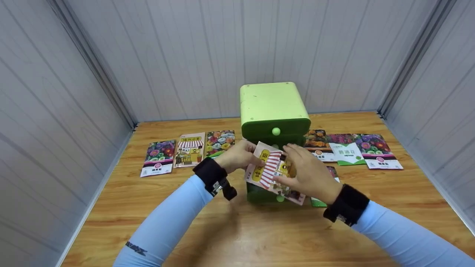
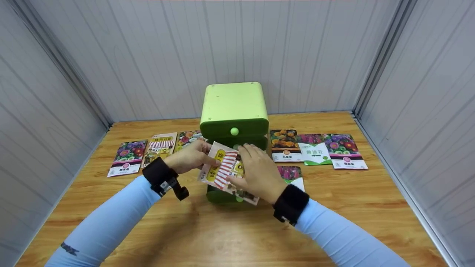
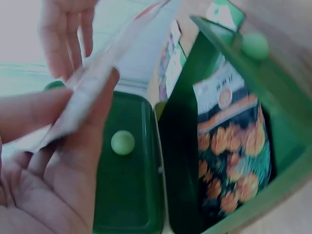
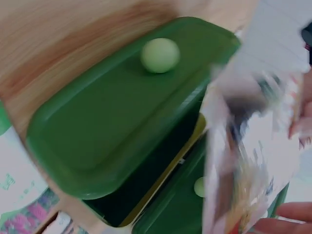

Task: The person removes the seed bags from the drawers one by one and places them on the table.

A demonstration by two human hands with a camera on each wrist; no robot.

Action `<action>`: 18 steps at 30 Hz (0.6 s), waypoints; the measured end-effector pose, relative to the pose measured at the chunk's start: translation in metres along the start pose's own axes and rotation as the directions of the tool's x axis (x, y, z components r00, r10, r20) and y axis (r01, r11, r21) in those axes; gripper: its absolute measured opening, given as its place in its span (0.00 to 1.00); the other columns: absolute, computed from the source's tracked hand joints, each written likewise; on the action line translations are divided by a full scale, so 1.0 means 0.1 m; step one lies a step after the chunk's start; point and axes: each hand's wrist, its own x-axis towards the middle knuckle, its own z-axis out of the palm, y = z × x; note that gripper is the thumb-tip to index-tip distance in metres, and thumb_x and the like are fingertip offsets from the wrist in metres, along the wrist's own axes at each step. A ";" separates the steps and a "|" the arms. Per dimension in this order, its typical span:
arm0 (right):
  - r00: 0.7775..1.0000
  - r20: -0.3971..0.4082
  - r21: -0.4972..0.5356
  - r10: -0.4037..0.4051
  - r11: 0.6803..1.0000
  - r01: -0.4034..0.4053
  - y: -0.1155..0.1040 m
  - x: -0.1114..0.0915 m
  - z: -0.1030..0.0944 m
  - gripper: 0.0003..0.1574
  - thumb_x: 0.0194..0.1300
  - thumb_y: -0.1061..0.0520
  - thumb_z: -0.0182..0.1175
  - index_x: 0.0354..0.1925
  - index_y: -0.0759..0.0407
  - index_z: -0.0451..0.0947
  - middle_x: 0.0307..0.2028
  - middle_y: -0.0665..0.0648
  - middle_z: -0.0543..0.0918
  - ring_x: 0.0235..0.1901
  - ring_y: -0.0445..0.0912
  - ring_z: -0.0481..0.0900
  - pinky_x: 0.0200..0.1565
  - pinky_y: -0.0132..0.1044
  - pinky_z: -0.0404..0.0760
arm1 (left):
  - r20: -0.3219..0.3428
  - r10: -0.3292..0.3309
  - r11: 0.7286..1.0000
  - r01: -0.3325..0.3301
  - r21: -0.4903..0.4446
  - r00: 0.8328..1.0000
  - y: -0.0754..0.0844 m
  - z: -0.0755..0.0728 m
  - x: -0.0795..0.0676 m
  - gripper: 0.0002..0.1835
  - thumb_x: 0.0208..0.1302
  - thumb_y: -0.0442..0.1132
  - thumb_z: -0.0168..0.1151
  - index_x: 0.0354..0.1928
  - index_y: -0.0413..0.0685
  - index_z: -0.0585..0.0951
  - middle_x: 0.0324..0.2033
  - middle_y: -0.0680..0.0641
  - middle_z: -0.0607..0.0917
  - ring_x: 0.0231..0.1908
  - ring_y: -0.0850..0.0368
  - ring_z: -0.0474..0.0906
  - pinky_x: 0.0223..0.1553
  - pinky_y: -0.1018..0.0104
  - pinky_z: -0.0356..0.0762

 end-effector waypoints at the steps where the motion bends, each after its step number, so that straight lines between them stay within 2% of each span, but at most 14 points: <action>1: 0.999 0.035 0.034 0.035 0.999 -0.036 0.00 0.01 -0.03 0.57 0.67 0.38 0.78 0.77 0.72 0.68 0.71 0.74 0.77 0.69 0.68 0.78 0.68 0.64 0.80 | 0.008 0.005 0.999 -0.006 0.036 1.000 0.01 0.00 -0.01 0.11 0.73 0.28 0.69 0.54 0.37 0.89 0.43 0.43 0.93 0.40 0.55 0.90 0.48 0.59 0.92; 5: 0.968 0.198 0.181 0.154 0.965 -0.191 0.03 0.05 -0.11 0.54 0.70 0.42 0.76 0.78 0.70 0.66 0.61 0.69 0.85 0.52 0.57 0.88 0.52 0.54 0.90 | 0.072 0.047 0.987 -0.057 0.148 0.996 0.03 0.01 -0.02 0.10 0.73 0.28 0.69 0.52 0.37 0.90 0.43 0.43 0.93 0.41 0.56 0.90 0.49 0.61 0.90; 8: 0.937 0.300 0.262 0.180 0.929 -0.263 0.06 0.06 -0.12 0.46 0.71 0.45 0.76 0.74 0.69 0.72 0.50 0.62 0.89 0.39 0.47 0.86 0.40 0.43 0.87 | 0.122 0.085 0.972 -0.109 0.207 0.989 0.03 0.02 -0.02 0.11 0.73 0.26 0.66 0.53 0.37 0.89 0.43 0.43 0.93 0.41 0.57 0.89 0.48 0.63 0.89; 11: 0.914 0.367 0.324 0.175 0.896 -0.302 0.08 0.05 -0.10 0.31 0.72 0.50 0.76 0.63 0.67 0.80 0.39 0.57 0.88 0.29 0.42 0.81 0.32 0.37 0.80 | 0.145 0.118 0.959 -0.151 0.241 0.982 0.04 0.03 -0.02 0.13 0.74 0.25 0.62 0.54 0.37 0.89 0.42 0.44 0.93 0.38 0.59 0.88 0.45 0.64 0.89; 12: 0.910 0.376 0.347 0.175 0.884 -0.313 0.09 0.04 -0.09 0.26 0.71 0.51 0.76 0.58 0.65 0.83 0.36 0.55 0.87 0.28 0.42 0.79 0.32 0.36 0.78 | 0.148 0.127 0.956 -0.161 0.245 0.981 0.04 0.03 -0.02 0.13 0.74 0.24 0.61 0.54 0.37 0.89 0.42 0.44 0.93 0.38 0.59 0.88 0.44 0.65 0.89; 14: 0.904 0.390 0.390 0.176 0.858 -0.335 0.10 0.03 -0.06 0.14 0.71 0.54 0.75 0.46 0.61 0.84 0.27 0.51 0.80 0.24 0.41 0.75 0.29 0.34 0.74 | 0.149 0.146 0.952 -0.180 0.248 0.978 0.05 0.03 -0.02 0.13 0.73 0.24 0.61 0.53 0.37 0.90 0.41 0.44 0.93 0.36 0.60 0.88 0.42 0.65 0.89; 15: 0.901 0.394 0.412 0.182 0.841 -0.350 0.10 0.02 -0.04 0.11 0.71 0.55 0.75 0.39 0.59 0.82 0.23 0.49 0.77 0.23 0.40 0.74 0.28 0.33 0.73 | 0.148 0.153 0.951 -0.186 0.247 0.977 0.06 0.03 -0.03 0.13 0.74 0.24 0.61 0.53 0.37 0.90 0.40 0.45 0.93 0.35 0.60 0.87 0.41 0.65 0.89; 18: 0.896 0.392 0.465 0.207 0.796 -0.388 0.10 0.00 0.01 0.24 0.72 0.57 0.74 0.25 0.53 0.70 0.19 0.46 0.68 0.21 0.39 0.69 0.27 0.32 0.68 | 0.145 0.171 0.950 -0.202 0.239 0.975 0.07 0.03 -0.02 0.12 0.75 0.25 0.62 0.52 0.37 0.90 0.39 0.43 0.93 0.34 0.60 0.87 0.41 0.65 0.90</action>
